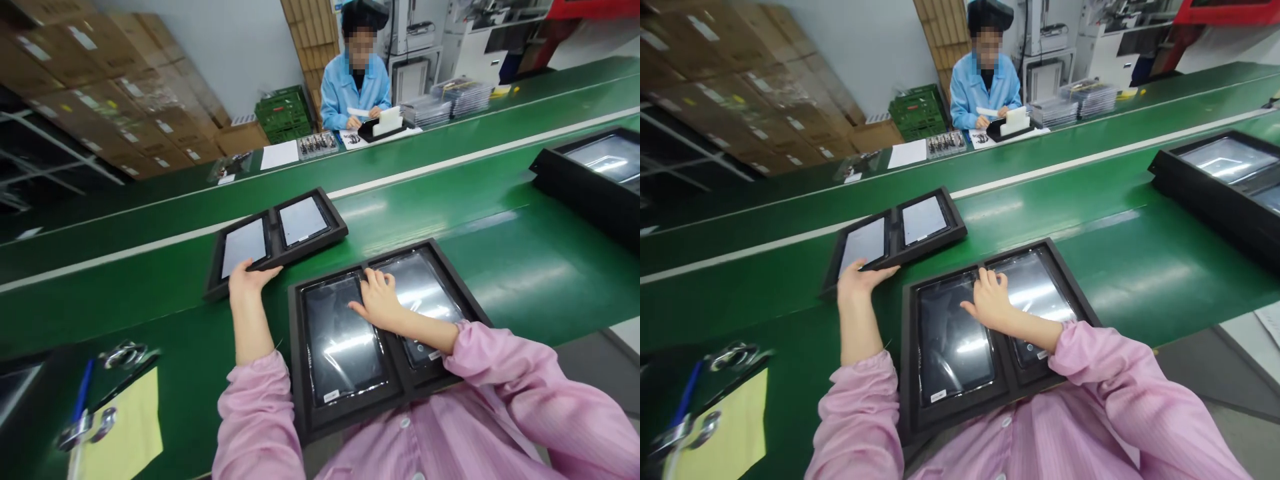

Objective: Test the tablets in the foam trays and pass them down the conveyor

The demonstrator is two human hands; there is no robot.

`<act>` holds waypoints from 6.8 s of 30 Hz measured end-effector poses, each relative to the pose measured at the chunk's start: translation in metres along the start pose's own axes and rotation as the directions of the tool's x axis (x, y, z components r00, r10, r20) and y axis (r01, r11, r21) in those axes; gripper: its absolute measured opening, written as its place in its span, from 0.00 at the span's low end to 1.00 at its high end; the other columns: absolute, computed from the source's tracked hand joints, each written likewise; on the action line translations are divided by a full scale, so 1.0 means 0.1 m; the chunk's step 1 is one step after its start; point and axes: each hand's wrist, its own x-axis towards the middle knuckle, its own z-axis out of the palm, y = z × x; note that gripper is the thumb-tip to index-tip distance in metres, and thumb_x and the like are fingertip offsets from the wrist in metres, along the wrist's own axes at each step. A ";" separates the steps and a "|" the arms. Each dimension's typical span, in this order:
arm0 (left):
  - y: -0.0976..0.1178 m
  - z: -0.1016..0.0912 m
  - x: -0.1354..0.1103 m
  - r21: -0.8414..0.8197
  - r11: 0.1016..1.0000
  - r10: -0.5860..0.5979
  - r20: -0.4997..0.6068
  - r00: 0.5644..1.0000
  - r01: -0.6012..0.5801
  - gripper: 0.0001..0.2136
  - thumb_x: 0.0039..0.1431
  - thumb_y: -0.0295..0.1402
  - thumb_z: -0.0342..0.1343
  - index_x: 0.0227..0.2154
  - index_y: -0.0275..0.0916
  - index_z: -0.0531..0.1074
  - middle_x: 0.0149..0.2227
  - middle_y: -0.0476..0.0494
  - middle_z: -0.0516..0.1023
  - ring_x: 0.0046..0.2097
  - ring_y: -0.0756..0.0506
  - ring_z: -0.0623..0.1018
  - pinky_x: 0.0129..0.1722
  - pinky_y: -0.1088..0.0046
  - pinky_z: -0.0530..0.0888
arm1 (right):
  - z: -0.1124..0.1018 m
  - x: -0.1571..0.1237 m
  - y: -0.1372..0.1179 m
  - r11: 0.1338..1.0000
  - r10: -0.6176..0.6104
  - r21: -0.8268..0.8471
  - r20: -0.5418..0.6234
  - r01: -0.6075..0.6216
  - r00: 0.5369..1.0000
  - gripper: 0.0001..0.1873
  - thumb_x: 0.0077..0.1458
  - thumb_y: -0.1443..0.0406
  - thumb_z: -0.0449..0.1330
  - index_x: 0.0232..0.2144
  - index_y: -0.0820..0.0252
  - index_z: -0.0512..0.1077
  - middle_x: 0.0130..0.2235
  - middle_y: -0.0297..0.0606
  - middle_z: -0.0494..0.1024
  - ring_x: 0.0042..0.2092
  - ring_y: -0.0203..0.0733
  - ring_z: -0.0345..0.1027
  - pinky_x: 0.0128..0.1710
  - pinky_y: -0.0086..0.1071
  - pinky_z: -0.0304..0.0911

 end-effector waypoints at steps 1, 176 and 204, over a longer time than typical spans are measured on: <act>0.08 -0.05 -0.05 -0.012 1.000 -0.007 -0.007 1.000 0.007 0.38 0.49 0.30 0.49 0.66 0.33 0.53 0.60 0.22 0.67 0.62 0.32 0.72 0.43 0.54 0.82 | 0.01 0.00 0.01 1.000 0.010 0.016 0.012 -0.011 1.000 0.30 0.62 0.48 0.58 0.48 0.71 0.76 0.61 0.63 0.66 0.57 0.63 0.58 0.54 0.52 0.55; -0.95 0.40 -0.35 0.217 -0.354 -0.437 0.822 0.366 -0.910 0.47 0.56 0.38 0.67 0.71 0.51 0.44 0.74 0.37 0.37 0.73 0.37 0.48 0.70 0.55 0.52 | -0.64 0.01 0.54 0.549 -0.612 0.632 -0.143 0.548 0.778 0.16 0.71 0.59 0.49 0.38 0.58 0.74 0.37 0.38 0.81 0.40 0.41 0.71 0.46 0.38 0.63; -1.16 0.47 -0.32 0.299 -0.581 -0.301 0.786 0.541 -0.757 0.73 0.33 0.36 0.79 0.71 0.46 0.26 0.70 0.25 0.14 0.68 0.21 0.20 0.59 0.26 0.29 | -0.67 0.83 3.24 0.532 0.622 0.462 0.355 -0.709 0.698 0.32 0.66 0.46 0.46 0.35 0.66 0.77 0.27 0.46 0.77 0.30 0.45 0.69 0.37 0.37 0.67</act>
